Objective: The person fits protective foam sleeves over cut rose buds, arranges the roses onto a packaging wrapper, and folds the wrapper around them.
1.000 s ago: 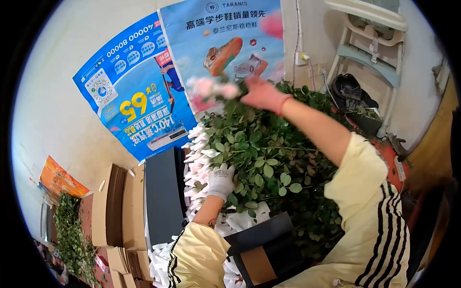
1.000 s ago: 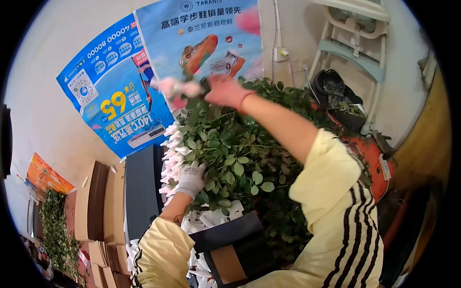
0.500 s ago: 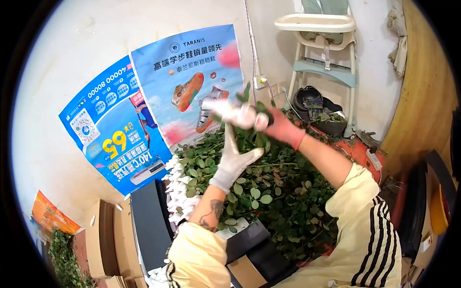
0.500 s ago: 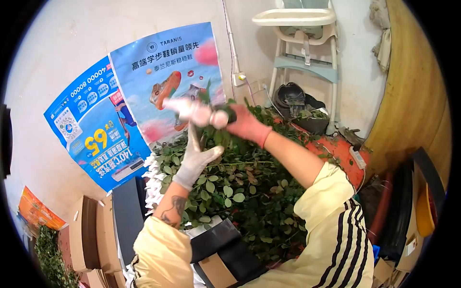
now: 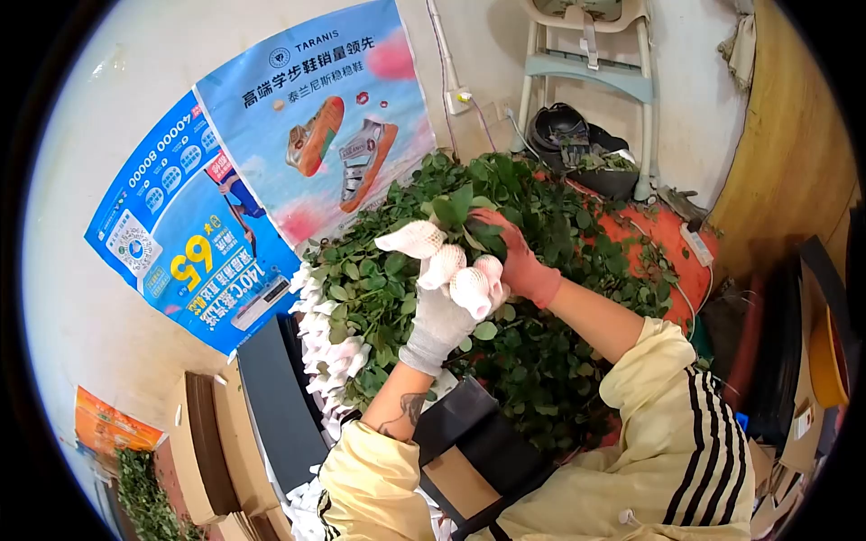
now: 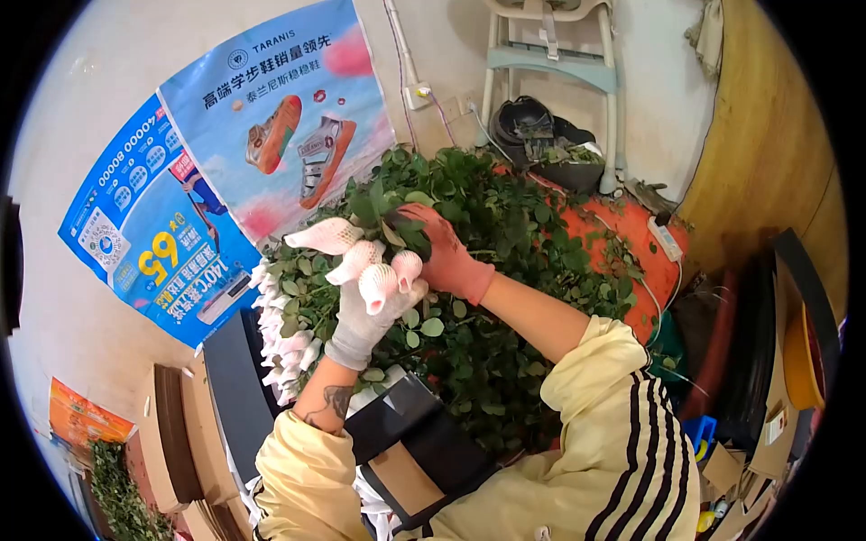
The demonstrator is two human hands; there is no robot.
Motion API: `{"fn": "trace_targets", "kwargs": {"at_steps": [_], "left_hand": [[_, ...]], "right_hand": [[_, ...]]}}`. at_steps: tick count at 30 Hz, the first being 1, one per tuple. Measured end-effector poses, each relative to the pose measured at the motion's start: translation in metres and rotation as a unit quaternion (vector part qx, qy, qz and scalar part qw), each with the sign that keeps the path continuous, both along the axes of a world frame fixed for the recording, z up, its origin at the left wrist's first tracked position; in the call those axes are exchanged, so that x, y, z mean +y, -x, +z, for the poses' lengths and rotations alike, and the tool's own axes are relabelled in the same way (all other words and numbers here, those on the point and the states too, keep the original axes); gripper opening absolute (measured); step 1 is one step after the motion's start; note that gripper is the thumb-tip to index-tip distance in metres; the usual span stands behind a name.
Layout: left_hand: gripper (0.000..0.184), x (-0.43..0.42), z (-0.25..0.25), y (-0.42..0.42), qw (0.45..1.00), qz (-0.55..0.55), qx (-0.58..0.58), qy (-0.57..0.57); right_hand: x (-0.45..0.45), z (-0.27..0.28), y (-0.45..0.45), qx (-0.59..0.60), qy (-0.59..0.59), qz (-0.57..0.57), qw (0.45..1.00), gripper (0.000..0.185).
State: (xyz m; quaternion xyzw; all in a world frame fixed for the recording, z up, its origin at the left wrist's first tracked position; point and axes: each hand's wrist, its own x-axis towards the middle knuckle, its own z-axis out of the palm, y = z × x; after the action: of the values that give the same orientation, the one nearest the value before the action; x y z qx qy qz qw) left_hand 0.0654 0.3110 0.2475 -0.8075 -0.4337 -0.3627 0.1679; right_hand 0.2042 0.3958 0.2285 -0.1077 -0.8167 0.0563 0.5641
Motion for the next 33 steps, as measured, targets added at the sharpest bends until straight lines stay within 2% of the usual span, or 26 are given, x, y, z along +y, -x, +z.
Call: {"fn": "trace_targets", "kwargs": {"at_steps": [1,3,4,5,6,8,9,10,11,13,14,16,18,20,21,23,24,26,27,29,31,33], "left_hand": [[0.022,-0.003,0.008,-0.002,1.000,0.000,0.001,0.003],[0.021,-0.006,0.018,-0.006,0.991,-0.059,-0.112,0.053],[0.021,0.000,0.010,-0.002,0.966,-0.123,-0.191,0.121],[0.021,0.007,0.002,0.001,0.927,-0.181,-0.273,0.181],[0.017,0.006,0.004,0.002,0.966,-0.121,-0.187,0.129],[0.015,0.003,0.003,0.003,0.990,-0.060,-0.099,0.080],[0.011,0.002,0.003,0.003,0.937,-0.198,-0.226,0.176],[0.011,0.002,0.004,0.003,0.841,-0.326,-0.342,0.264],[0.013,0.002,0.005,0.002,0.705,-0.439,-0.443,0.338],[0.018,0.004,0.003,0.003,0.536,-0.532,-0.522,0.396],[0.018,0.005,-0.001,0.005,0.647,-0.444,-0.496,0.370],[0.018,0.005,-0.003,0.004,0.744,-0.346,-0.462,0.337],[0.015,0.005,-0.004,-0.003,0.596,-0.455,-0.549,0.370],[0.012,0.005,-0.001,-0.012,0.424,-0.546,-0.612,0.385],[0.009,0.004,0.000,-0.016,0.483,-0.532,-0.586,0.375],[0.033,0.002,0.002,-0.024,0.795,-0.356,-0.409,0.274],[0.047,0.002,0.002,-0.030,0.865,-0.284,-0.347,0.225],[0.060,-0.008,0.013,-0.043,0.850,-0.285,-0.387,0.216],[0.059,-0.008,0.011,-0.045,0.853,-0.285,-0.380,0.216],[0.057,-0.008,0.008,-0.047,0.852,-0.286,-0.380,0.219],[0.055,-0.008,0.005,-0.049,0.850,-0.284,-0.385,0.220],[0.056,-0.009,0.002,-0.049,0.866,-0.263,-0.363,0.221]], "right_hand": [[0.002,0.003,0.000,0.001,0.003,0.000,1.000,0.076],[0.006,0.005,0.000,-0.026,0.002,0.007,1.000,0.077],[0.015,-0.008,0.007,0.028,0.076,0.034,0.996,0.077],[0.020,-0.016,0.008,0.028,0.079,0.036,0.996,0.077],[0.020,-0.012,0.009,0.042,0.060,0.046,0.996,0.077],[0.016,-0.005,0.009,0.042,0.059,0.060,0.996,0.077],[0.014,-0.003,0.009,0.042,0.061,0.060,0.995,0.077],[0.014,0.000,0.009,0.037,0.049,0.056,0.997,0.076],[0.014,0.000,0.009,0.032,0.036,0.053,0.997,0.075],[0.015,-0.002,0.009,0.039,0.045,0.056,0.997,0.073],[0.016,-0.004,0.010,0.045,0.055,0.061,0.996,0.072],[0.015,-0.005,0.011,0.055,0.100,0.083,0.990,0.071],[0.011,-0.003,0.008,0.065,0.144,0.102,0.982,0.069],[0.006,0.006,0.002,0.034,0.061,0.072,0.995,0.070],[0.010,0.002,0.001,0.033,0.059,0.074,0.995,0.070],[0.025,-0.018,-0.001,0.065,0.037,0.107,0.991,0.070],[0.014,-0.018,-0.005,0.068,0.158,0.186,0.967,0.069],[-0.006,-0.018,-0.011,0.135,0.401,0.317,0.849,0.067],[-0.010,-0.021,-0.014,0.170,0.473,0.368,0.782,0.066],[-0.006,-0.031,-0.020,0.209,0.534,0.452,0.684,0.065],[0.000,-0.038,-0.022,0.226,0.545,0.496,0.637,0.064],[0.006,-0.041,-0.023,0.231,0.546,0.523,0.613,0.063]]}}
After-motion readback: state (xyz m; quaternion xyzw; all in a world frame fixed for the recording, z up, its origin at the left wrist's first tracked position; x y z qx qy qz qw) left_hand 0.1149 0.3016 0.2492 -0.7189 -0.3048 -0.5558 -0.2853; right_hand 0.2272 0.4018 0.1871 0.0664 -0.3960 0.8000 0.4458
